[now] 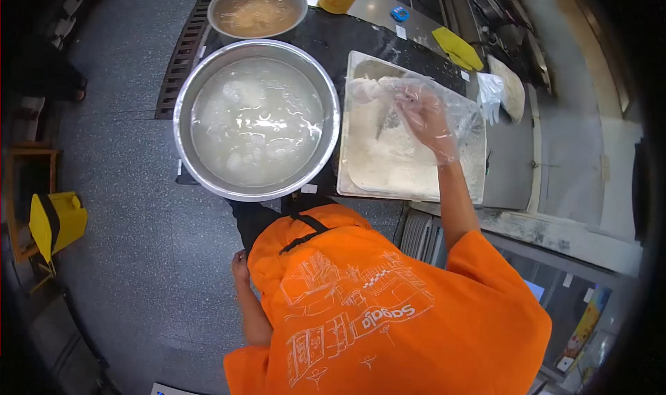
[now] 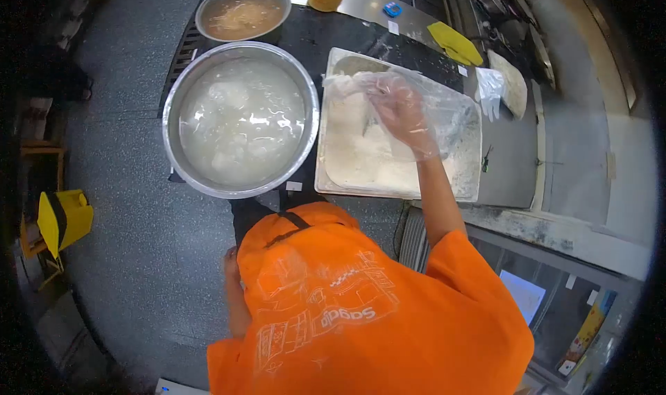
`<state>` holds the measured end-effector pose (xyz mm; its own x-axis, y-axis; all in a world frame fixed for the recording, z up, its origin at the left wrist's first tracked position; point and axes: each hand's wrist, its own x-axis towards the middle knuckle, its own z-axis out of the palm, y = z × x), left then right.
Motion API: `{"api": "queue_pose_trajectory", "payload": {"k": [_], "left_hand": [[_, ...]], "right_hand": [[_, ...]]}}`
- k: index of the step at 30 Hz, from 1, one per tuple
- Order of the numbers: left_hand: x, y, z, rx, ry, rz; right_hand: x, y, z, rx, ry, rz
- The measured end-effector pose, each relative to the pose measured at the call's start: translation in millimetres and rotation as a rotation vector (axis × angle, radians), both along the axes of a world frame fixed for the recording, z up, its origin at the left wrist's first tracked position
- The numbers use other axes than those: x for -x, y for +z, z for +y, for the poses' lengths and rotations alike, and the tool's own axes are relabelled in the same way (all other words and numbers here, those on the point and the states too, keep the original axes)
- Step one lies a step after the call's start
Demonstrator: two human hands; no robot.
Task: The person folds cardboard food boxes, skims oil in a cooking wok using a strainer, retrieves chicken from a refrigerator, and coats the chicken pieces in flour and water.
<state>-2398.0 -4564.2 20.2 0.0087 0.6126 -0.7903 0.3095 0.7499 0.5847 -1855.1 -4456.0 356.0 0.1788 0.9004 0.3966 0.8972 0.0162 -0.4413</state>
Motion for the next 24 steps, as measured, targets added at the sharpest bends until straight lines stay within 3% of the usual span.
{"api": "queue_pose_trajectory", "payload": {"k": [3,4,6,8,10,12,13,16,20,22,23,24], "left_hand": [[10,-27,-8,-0.075,0.014,-0.016],[12,-43,-14,-0.073,0.034,-0.007],[22,-61,-19,-0.069,0.066,-0.013],[19,-50,-18,-0.033,0.089,-0.011],[12,-28,-17,-0.047,0.106,0.034],[14,-30,-25,-0.057,0.115,0.035],[15,-32,-29,-0.071,0.111,0.040],[20,-48,-46,-0.067,0.189,-0.042],[29,-91,-70,-0.101,0.168,0.012],[32,-105,-75,-0.018,0.246,-0.080],[30,-91,-69,-0.016,0.244,-0.081],[25,-66,-57,0.000,0.217,-0.027]], "right_hand": [[55,28,40,-0.066,0.133,-0.003],[74,34,52,-0.031,0.168,-0.115],[114,20,76,0.001,0.233,-0.210],[136,-9,96,0.294,0.362,0.291],[159,-15,109,0.289,0.384,0.272],[159,-51,125,0.310,0.427,-0.140],[147,-91,124,0.157,0.478,-0.228],[151,-98,128,0.266,0.678,-0.210],[153,-114,134,0.210,0.613,-0.089],[161,-114,132,0.187,0.607,-1.090],[157,-116,136,0.190,0.606,-1.090],[148,-118,144,0.184,0.650,-0.769]]}}
